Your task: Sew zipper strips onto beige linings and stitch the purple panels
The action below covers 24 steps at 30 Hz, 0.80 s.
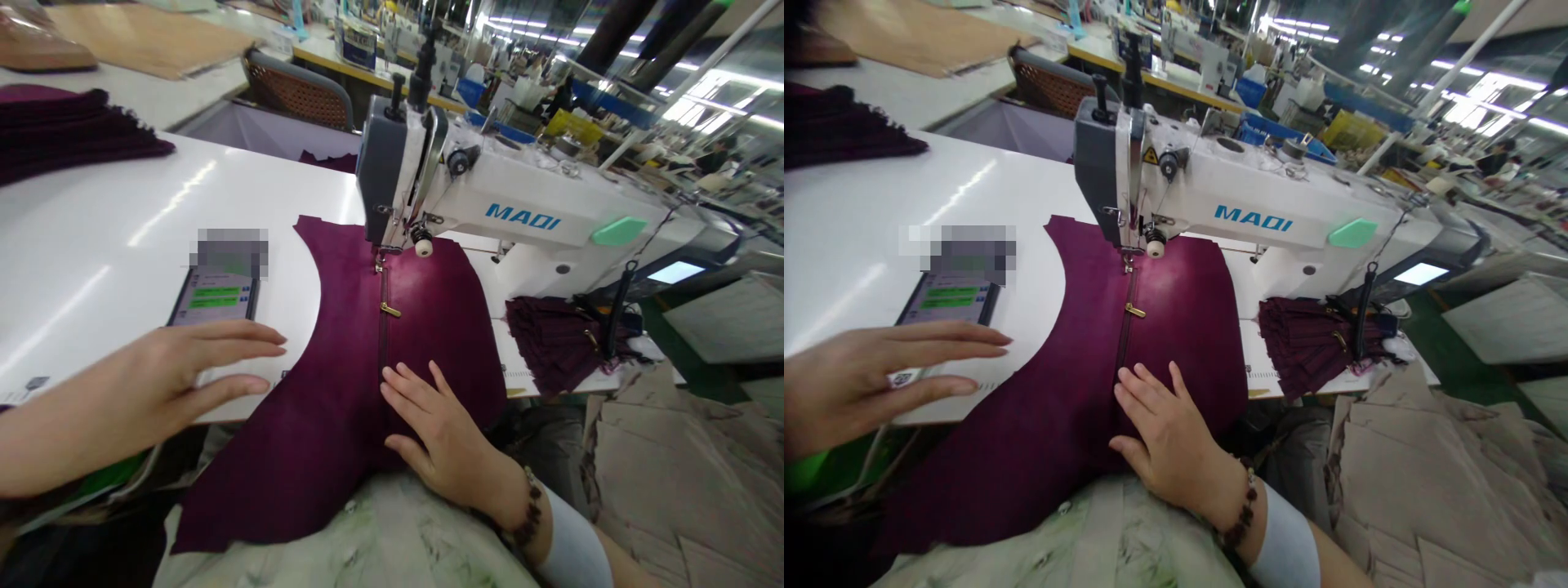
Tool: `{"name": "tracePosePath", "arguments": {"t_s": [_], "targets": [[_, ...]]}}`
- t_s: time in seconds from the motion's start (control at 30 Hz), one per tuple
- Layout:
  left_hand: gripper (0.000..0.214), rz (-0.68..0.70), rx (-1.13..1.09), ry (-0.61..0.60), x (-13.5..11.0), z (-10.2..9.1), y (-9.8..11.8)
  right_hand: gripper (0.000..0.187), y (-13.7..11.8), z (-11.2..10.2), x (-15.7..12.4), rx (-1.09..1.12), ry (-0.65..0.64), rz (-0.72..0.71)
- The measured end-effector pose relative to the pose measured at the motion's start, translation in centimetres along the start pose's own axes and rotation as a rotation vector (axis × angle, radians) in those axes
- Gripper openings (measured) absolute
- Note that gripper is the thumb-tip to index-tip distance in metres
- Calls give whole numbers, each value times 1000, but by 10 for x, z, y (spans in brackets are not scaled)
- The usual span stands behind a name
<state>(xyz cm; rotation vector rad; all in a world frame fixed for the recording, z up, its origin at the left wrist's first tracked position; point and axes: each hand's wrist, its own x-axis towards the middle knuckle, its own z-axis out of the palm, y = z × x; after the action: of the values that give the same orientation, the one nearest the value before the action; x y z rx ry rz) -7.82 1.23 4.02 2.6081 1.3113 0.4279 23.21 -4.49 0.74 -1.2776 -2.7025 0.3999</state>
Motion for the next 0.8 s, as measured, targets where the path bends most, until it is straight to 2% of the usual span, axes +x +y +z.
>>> {"name": "tracePosePath", "arguments": {"t_s": [0.07,0.2,0.3,0.4,0.53,0.6,0.8], "targets": [[39,93,-32,-151,14,9,21,45,1,9,1,-42,70,-38],[52,193,7,-223,36,35,62,37,6,30,2,-198,238,-104],[69,209,92,-275,40,47,75,37,9,41,3,-269,321,-133],[76,222,136,-315,39,52,74,37,9,40,3,-267,333,-139],[41,261,122,-278,35,55,61,32,3,30,6,-203,332,-107],[34,298,132,-225,31,59,56,35,1,28,7,-158,340,-80],[39,342,247,-139,8,71,55,29,5,47,8,-214,464,-95]]}}
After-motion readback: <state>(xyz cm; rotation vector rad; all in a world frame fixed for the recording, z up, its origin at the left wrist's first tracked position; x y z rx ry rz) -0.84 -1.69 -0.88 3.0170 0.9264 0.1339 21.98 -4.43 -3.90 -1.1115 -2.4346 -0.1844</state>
